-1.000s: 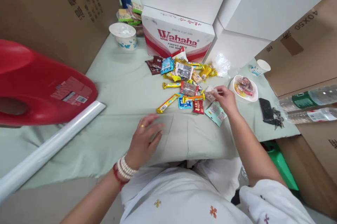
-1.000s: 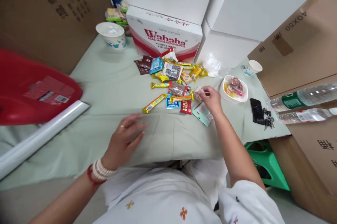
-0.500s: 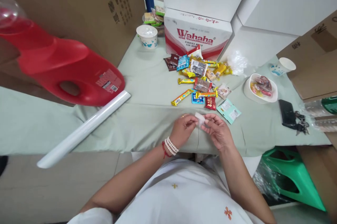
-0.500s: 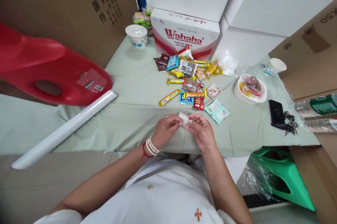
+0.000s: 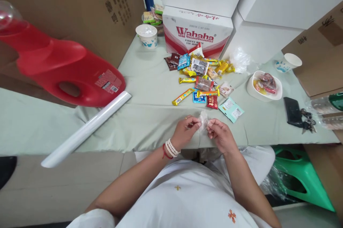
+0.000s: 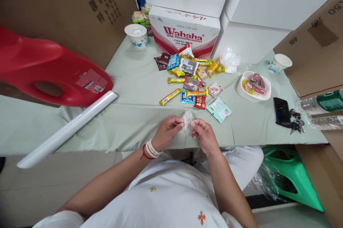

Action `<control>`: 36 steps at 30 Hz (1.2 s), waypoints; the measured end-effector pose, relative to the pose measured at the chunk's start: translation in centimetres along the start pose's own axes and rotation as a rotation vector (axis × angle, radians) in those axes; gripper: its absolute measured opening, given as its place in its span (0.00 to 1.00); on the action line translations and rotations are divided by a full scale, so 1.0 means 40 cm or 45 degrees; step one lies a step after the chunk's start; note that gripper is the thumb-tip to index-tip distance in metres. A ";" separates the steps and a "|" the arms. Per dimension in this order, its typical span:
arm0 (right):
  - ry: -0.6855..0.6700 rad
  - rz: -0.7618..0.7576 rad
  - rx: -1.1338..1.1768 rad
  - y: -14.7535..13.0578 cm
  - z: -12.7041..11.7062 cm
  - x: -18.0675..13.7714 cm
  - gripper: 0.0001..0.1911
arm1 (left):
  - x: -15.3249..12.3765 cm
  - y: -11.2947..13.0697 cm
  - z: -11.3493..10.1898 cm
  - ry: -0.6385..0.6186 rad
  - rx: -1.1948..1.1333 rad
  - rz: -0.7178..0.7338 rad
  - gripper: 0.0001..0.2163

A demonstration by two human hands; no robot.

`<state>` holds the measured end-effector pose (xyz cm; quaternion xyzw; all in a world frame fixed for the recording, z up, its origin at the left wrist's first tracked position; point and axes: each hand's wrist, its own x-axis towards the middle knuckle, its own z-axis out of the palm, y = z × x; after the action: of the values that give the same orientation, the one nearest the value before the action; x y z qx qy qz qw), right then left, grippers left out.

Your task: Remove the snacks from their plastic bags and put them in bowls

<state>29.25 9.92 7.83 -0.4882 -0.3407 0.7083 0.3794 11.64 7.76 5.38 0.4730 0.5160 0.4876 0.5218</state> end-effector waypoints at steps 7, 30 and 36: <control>0.263 0.007 0.337 -0.004 -0.083 0.001 0.17 | 0.007 0.007 -0.001 0.046 -0.541 -0.323 0.20; 0.278 -0.465 -0.392 -0.047 -0.045 0.018 0.12 | 0.004 0.037 -0.069 0.218 -0.468 -0.189 0.20; 0.304 -0.120 -0.074 0.007 -0.050 0.018 0.22 | -0.006 0.027 -0.105 0.399 -0.750 -0.442 0.24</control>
<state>30.91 10.63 6.71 -0.5634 -0.3360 0.6163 0.4357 7.42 7.55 6.39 0.1279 0.4999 0.5858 0.6250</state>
